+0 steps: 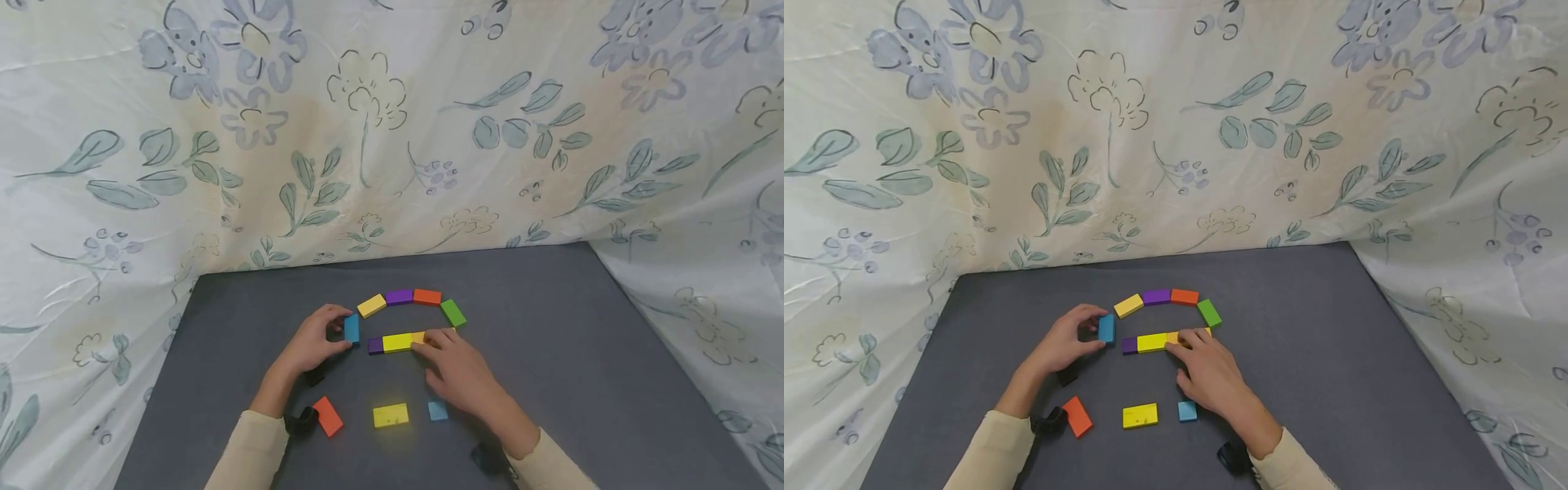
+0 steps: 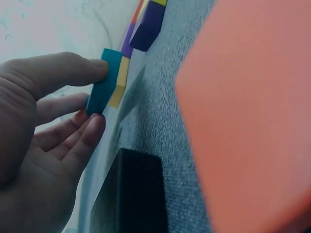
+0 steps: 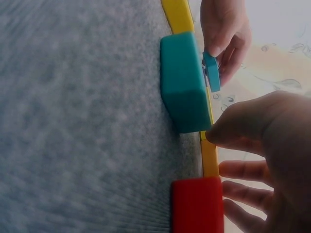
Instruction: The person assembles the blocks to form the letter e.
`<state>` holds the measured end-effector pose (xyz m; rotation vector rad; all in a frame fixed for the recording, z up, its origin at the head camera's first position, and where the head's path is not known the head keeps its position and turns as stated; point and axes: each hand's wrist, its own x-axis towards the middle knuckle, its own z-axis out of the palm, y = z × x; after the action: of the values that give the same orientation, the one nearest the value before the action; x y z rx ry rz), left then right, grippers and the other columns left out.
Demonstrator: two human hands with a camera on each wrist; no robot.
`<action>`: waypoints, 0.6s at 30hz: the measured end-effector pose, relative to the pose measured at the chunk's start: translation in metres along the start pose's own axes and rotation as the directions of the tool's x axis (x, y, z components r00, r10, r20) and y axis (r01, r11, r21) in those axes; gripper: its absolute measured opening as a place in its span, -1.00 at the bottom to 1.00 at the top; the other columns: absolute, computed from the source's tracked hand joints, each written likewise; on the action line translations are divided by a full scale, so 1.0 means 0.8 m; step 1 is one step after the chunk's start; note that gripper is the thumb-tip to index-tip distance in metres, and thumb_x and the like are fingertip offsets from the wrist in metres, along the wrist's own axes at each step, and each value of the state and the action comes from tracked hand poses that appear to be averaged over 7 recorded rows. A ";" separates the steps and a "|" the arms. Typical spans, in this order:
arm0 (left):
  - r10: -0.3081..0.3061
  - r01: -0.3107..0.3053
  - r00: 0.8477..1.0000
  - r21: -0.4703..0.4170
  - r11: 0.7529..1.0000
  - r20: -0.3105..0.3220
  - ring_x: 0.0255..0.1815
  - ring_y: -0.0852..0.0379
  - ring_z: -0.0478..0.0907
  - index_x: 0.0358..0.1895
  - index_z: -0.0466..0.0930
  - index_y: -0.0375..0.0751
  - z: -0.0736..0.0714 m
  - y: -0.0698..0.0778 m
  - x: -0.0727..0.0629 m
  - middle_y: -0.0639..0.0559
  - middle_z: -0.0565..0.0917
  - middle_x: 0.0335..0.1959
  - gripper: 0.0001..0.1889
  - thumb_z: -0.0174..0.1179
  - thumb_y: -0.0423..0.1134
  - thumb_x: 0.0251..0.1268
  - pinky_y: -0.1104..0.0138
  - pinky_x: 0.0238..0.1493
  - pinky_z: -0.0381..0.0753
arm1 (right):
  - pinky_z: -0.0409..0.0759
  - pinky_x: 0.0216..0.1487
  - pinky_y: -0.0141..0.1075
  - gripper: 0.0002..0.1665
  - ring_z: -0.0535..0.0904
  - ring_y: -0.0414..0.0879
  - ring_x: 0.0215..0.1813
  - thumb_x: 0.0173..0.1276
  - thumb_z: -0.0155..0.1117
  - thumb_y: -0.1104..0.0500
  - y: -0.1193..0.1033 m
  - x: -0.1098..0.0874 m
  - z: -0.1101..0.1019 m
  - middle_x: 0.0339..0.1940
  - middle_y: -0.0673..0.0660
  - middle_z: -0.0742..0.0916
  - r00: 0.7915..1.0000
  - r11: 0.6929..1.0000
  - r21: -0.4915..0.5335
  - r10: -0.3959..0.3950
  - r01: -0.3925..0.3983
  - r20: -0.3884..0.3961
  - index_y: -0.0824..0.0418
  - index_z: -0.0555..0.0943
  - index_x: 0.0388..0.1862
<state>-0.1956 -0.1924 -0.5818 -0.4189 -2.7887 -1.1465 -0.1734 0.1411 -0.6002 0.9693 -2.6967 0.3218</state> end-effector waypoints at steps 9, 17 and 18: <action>-0.021 0.020 0.999 0.013 1.000 0.033 0.14 -0.03 0.66 0.38 0.64 -0.19 0.004 0.006 0.004 -0.10 0.57 0.32 -0.42 0.58 -0.33 0.31 -0.01 0.24 0.67 | 0.71 0.15 -0.09 -0.38 0.50 -0.02 0.33 0.38 0.52 0.14 0.001 -0.002 -0.004 0.31 0.03 0.65 1.000 1.000 0.001 0.008 -0.008 0.003 -0.08 0.72 0.42; -0.039 0.037 0.998 0.037 0.999 0.046 0.15 -0.04 0.66 0.37 0.65 -0.20 0.008 0.017 0.007 -0.09 0.58 0.32 -0.42 0.59 -0.32 0.29 0.00 0.25 0.67 | 0.70 0.19 -0.08 -0.39 0.50 -0.03 0.35 0.39 0.50 0.12 0.005 -0.003 -0.004 0.33 0.02 0.64 1.000 1.000 0.007 0.008 -0.008 0.003 -0.09 0.72 0.43; -0.040 0.038 0.998 0.038 0.999 0.048 0.15 -0.04 0.66 0.37 0.65 -0.20 0.009 0.017 0.008 -0.10 0.58 0.32 -0.42 0.59 -0.33 0.29 0.00 0.25 0.67 | 0.70 0.19 -0.08 -0.39 0.49 -0.03 0.35 0.39 0.50 0.12 0.005 -0.004 -0.004 0.33 0.02 0.64 1.000 1.000 0.005 0.009 -0.009 0.006 -0.10 0.72 0.43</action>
<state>-0.1973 -0.1768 -0.5761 -0.3953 -2.8675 -1.1046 -0.1731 0.1466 -0.5984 0.9613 -2.7075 0.3282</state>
